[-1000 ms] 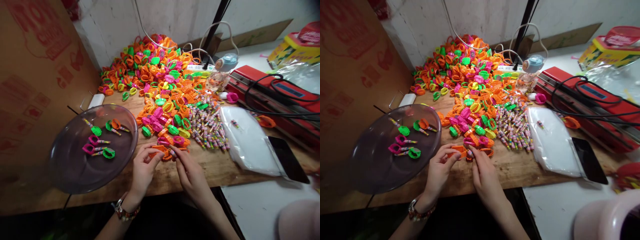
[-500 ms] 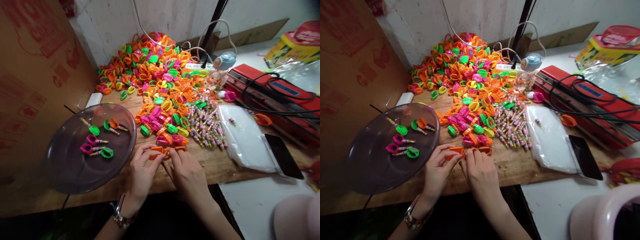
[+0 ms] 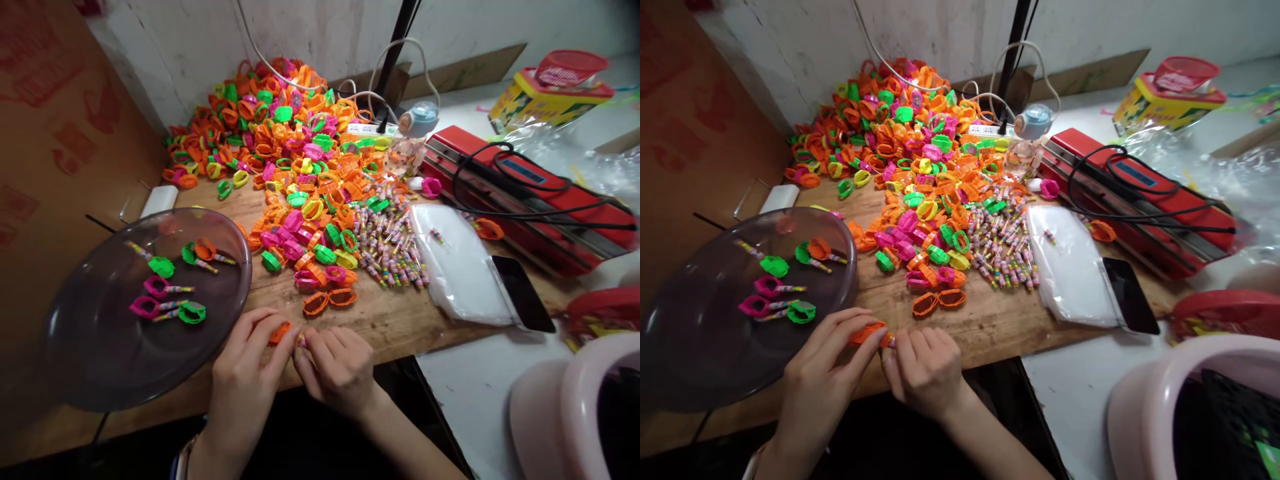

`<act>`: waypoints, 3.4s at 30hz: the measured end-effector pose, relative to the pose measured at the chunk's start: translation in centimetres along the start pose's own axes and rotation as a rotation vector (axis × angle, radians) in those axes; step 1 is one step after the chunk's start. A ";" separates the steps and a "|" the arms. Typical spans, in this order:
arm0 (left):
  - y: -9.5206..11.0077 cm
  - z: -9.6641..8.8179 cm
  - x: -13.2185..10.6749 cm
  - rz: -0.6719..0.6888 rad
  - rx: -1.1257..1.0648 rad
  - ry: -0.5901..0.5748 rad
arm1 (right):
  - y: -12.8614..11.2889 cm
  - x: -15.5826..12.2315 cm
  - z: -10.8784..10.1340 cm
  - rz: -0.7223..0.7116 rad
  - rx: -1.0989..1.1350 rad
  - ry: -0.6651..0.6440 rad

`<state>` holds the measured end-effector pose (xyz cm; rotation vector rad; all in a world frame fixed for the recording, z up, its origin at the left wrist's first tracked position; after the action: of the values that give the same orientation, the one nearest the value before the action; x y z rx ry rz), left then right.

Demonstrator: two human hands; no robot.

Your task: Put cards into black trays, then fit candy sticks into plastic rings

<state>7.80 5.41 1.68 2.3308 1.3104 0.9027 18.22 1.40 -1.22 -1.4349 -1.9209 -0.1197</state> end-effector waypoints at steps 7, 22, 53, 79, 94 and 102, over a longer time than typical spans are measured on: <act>-1.6 -6.8 0.0 -0.110 0.392 0.351 | 7.2 -0.3 -0.2 0.300 -0.035 -0.083; -5.7 10.5 2.0 -0.339 -0.346 -0.239 | 15.0 -3.8 0.6 0.570 0.032 -0.032; -4.2 5.8 0.6 -0.428 -0.824 -0.136 | 4.0 0.4 -0.2 0.100 -0.266 -0.203; -6.5 10.4 3.1 -0.183 -0.314 -0.068 | 14.8 -1.4 -0.4 0.508 0.170 0.020; -4.9 9.9 1.7 -0.646 -1.185 0.073 | 6.9 -1.0 0.2 0.576 0.591 -0.126; -4.7 8.8 1.3 -0.551 -0.976 0.111 | 5.0 -0.6 0.2 0.549 0.571 -0.135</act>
<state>11.13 9.26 -7.02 1.1256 1.0863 1.1274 22.50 2.86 -3.39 -1.5182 -1.4188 0.7362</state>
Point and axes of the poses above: each hand's wrist, its own x-axis towards the middle knuckle, its own z-axis out of the palm, y = z × x, the point moved 7 cm from there along x, towards the middle knuckle, and after that the axes turned 4 degrees about -y, right-handed, at the moved point
